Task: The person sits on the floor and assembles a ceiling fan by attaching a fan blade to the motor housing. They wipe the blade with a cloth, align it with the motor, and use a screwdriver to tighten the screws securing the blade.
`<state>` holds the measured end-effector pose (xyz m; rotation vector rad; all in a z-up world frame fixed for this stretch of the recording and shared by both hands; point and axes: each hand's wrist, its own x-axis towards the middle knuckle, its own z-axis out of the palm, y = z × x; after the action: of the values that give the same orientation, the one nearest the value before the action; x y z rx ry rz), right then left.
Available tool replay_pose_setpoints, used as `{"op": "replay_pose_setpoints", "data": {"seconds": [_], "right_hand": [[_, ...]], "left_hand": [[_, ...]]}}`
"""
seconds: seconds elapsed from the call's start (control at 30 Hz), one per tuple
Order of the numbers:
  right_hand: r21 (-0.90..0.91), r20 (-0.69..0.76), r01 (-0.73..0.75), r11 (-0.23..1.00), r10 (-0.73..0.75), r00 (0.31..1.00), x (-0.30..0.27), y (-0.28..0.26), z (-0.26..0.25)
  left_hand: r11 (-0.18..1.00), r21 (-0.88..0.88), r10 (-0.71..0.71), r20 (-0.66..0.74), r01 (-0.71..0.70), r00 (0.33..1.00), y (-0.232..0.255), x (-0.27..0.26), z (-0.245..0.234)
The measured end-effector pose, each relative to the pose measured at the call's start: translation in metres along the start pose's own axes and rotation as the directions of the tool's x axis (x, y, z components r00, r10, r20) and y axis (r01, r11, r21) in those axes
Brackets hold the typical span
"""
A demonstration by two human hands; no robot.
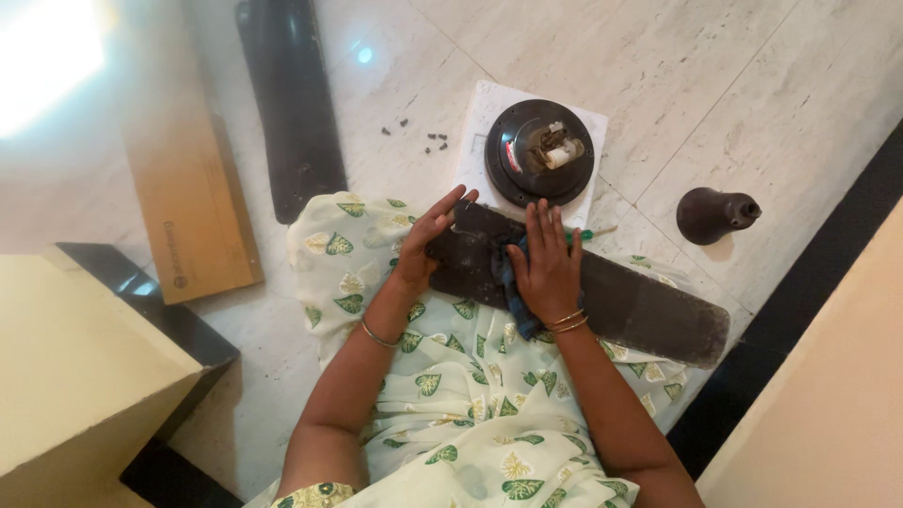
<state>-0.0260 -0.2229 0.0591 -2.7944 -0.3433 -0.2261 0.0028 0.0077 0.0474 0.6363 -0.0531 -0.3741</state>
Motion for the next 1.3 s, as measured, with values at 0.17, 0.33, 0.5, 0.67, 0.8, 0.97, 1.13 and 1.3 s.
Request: {"op": "replay_pose_setpoints", "data": {"seconds": [0.17,0.33,0.5,0.67,0.8,0.97,1.13,1.3], "right_hand": [[0.014,0.005,-0.084,0.996,0.084,0.996,-0.021,0.035,-0.005],[-0.011,-0.004,-0.179,0.984,0.179,0.984,-0.045,0.08,-0.01],[-0.006,-0.006,-0.296,0.955,0.296,0.955,-0.065,0.116,-0.019],[0.009,-0.027,-0.372,0.928,0.372,0.928,-0.081,0.137,-0.025],[0.019,-0.05,-0.428,0.904,0.428,0.902,-0.091,0.154,-0.029],[-0.011,-0.071,-0.485,0.874,0.483,0.873,-0.105,0.181,-0.033],[-0.006,-0.104,-0.549,0.835,0.546,0.831,-0.12,0.209,-0.035],[-0.002,-0.115,-0.611,0.792,0.607,0.786,-0.131,0.236,-0.034]], "left_hand": [[1.0,0.026,-0.008,-0.012,0.008,1.0,0.003,-0.001,0.004],[1.0,0.027,-0.014,-0.029,0.015,0.999,0.006,-0.002,0.009],[0.996,0.088,0.0,-0.031,0.003,1.0,0.007,-0.003,0.012],[0.984,0.171,0.043,-0.001,-0.043,0.999,0.004,-0.003,0.011],[0.981,0.189,0.049,0.006,-0.049,0.999,0.002,-0.003,0.008],[0.993,0.117,0.019,-0.023,-0.016,1.0,0.0,-0.001,0.007],[0.987,0.16,0.011,-0.075,0.001,0.997,-0.002,0.0,0.005],[0.988,0.155,0.011,-0.089,0.003,0.996,-0.003,0.001,0.005]]}}
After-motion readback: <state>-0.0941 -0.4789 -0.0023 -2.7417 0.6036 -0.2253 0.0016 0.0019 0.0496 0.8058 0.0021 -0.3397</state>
